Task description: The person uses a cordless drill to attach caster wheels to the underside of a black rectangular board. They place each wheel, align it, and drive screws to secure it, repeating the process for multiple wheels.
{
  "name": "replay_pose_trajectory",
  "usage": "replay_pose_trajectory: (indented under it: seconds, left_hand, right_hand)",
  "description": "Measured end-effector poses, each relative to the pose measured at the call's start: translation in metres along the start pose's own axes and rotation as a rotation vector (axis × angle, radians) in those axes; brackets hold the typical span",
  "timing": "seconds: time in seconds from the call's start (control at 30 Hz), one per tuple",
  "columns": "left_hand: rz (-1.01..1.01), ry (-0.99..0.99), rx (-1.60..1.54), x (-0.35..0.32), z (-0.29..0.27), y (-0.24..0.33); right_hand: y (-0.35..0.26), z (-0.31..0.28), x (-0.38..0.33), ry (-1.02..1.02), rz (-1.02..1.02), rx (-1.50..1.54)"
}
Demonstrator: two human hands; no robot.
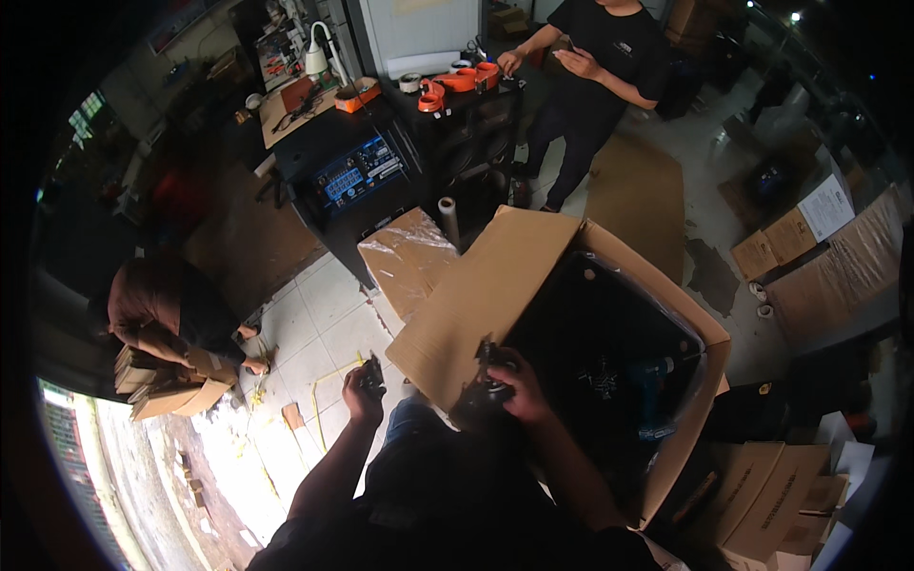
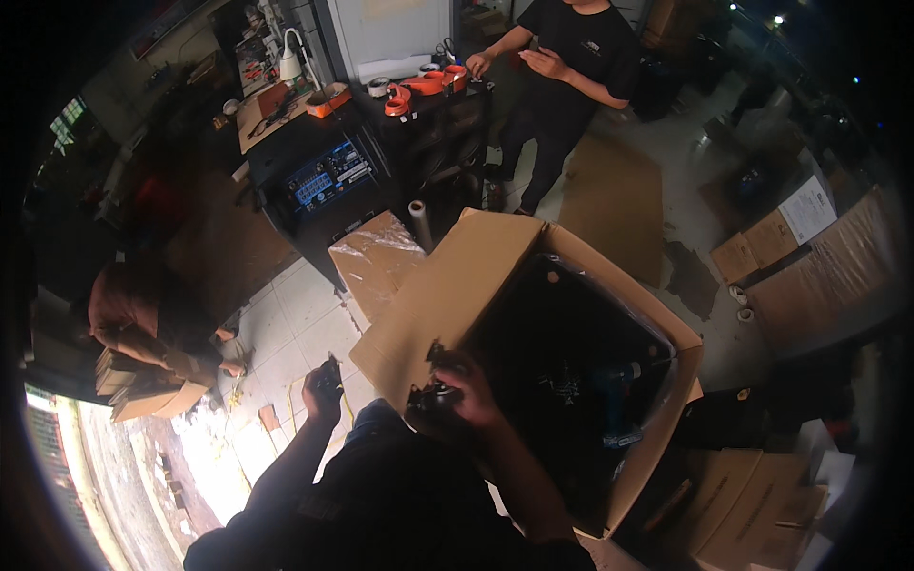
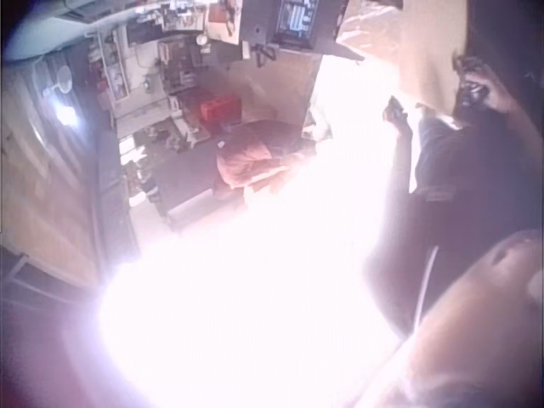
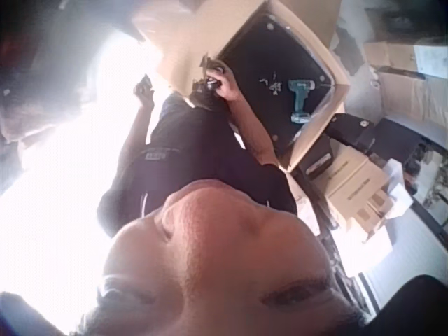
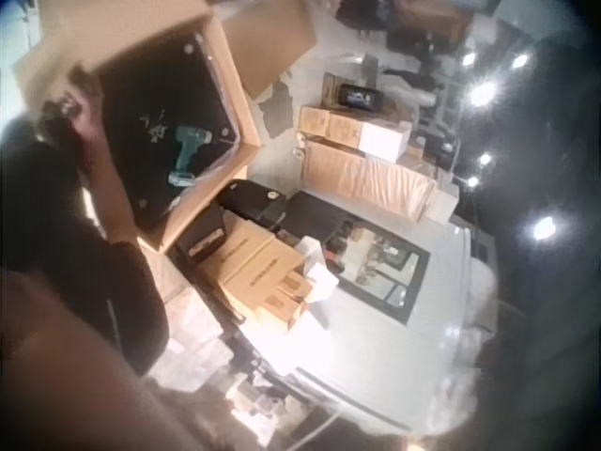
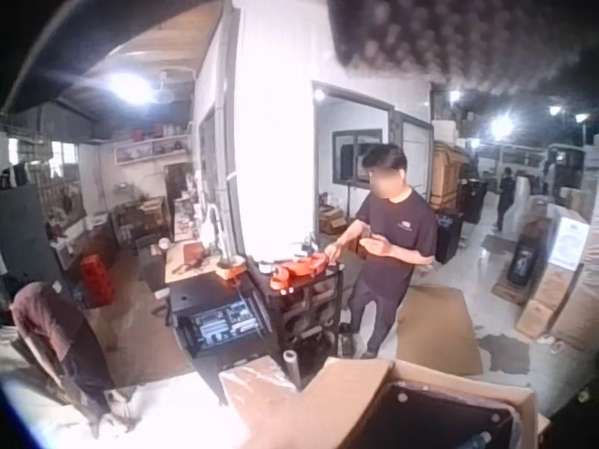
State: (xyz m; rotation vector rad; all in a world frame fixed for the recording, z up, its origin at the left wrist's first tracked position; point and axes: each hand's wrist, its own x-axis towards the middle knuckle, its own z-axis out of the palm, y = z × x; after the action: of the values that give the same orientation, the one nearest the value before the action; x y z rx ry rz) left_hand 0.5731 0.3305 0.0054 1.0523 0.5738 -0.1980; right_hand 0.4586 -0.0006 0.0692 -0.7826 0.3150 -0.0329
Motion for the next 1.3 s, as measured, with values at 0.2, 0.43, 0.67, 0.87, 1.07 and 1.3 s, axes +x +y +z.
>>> replay_pose_trajectory:
  seconds: [0.2,0.43,0.67,0.87,1.07,1.3]
  left_hand:
    - [0.285,0.071,0.399,0.088,-0.076,0.032]
    - [0.122,-0.048,0.434,0.196,-0.088,0.127]
    - [0.110,0.213,0.383,0.304,-0.104,0.238]
    - [0.058,-0.050,0.372,0.361,-0.082,0.265]
    - [0.011,-0.183,0.330,0.347,-0.012,0.246]
    - [-0.026,-0.127,0.483,0.346,0.030,0.212]
  right_hand:
    - [0.099,0.086,0.130,-0.076,0.209,0.102]
    - [0.220,0.013,0.237,0.335,0.201,0.129]
    - [0.187,-0.024,0.192,0.694,0.171,0.092]
    - [0.236,-0.081,0.202,0.757,0.190,0.184]
    - [0.231,-0.093,0.202,0.782,-0.016,0.446]
    - [0.150,-0.068,0.279,0.586,-0.039,0.337]
